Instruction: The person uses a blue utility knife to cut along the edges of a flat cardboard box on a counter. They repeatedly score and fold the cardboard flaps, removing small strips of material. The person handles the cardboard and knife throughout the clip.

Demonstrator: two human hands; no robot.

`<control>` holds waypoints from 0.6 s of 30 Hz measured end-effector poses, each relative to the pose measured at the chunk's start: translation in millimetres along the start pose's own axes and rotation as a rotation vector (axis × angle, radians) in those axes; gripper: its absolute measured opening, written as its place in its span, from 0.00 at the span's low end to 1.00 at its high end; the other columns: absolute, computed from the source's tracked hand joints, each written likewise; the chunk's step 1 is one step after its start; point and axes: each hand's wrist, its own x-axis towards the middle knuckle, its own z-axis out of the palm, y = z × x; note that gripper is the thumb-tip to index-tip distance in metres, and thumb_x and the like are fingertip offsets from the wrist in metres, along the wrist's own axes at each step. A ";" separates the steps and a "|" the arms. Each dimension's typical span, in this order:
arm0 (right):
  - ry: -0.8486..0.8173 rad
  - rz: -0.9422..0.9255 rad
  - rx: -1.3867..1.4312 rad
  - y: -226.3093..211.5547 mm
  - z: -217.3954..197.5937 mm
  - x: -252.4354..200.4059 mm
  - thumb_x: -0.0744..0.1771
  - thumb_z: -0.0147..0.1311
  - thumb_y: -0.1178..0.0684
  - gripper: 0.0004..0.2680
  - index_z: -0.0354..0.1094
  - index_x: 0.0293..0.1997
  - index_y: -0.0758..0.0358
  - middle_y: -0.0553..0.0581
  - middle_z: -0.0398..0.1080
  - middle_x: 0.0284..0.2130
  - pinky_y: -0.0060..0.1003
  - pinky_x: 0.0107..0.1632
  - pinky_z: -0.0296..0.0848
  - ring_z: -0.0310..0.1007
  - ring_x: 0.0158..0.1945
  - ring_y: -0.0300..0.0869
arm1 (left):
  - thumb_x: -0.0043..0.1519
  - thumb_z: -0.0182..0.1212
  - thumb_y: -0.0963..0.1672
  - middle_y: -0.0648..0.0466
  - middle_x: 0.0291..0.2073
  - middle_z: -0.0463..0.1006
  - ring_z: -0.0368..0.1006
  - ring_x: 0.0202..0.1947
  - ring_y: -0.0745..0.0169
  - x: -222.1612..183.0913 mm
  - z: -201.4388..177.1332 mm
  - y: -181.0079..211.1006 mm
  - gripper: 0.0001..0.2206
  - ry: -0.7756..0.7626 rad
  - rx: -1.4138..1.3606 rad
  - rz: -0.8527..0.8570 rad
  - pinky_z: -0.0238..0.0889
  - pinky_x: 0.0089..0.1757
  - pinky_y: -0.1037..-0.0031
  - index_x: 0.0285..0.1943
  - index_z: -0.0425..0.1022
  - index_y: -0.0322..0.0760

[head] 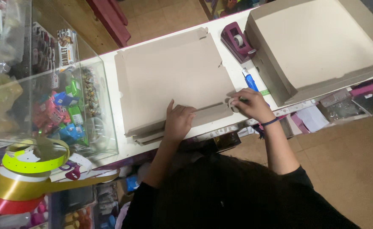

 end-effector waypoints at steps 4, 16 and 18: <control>0.001 0.012 -0.055 2.9 16.2 2.8 0.62 0.69 0.55 0.14 0.78 0.51 0.58 0.57 0.78 0.42 0.50 0.55 0.73 0.77 0.47 0.55 | 0.66 0.61 0.48 0.54 0.35 0.80 0.79 0.44 0.54 -4.7 9.7 -10.7 0.08 -0.065 -0.031 -0.053 0.45 0.67 0.39 0.50 0.78 0.46; 0.063 0.009 -0.057 18.5 18.6 -19.5 0.59 0.71 0.47 0.19 0.76 0.53 0.59 0.57 0.75 0.42 0.49 0.56 0.72 0.74 0.48 0.56 | 0.67 0.59 0.48 0.51 0.39 0.79 0.76 0.48 0.49 17.8 6.3 7.6 0.13 -0.191 0.037 -0.199 0.42 0.68 0.38 0.58 0.74 0.44; 0.138 0.045 -0.032 26.1 22.5 -31.8 0.61 0.71 0.53 0.15 0.78 0.52 0.56 0.50 0.77 0.36 0.42 0.56 0.72 0.75 0.45 0.49 | 0.66 0.59 0.48 0.54 0.41 0.79 0.76 0.49 0.51 23.7 15.4 12.8 0.13 -0.180 -0.008 -0.145 0.49 0.66 0.42 0.58 0.74 0.46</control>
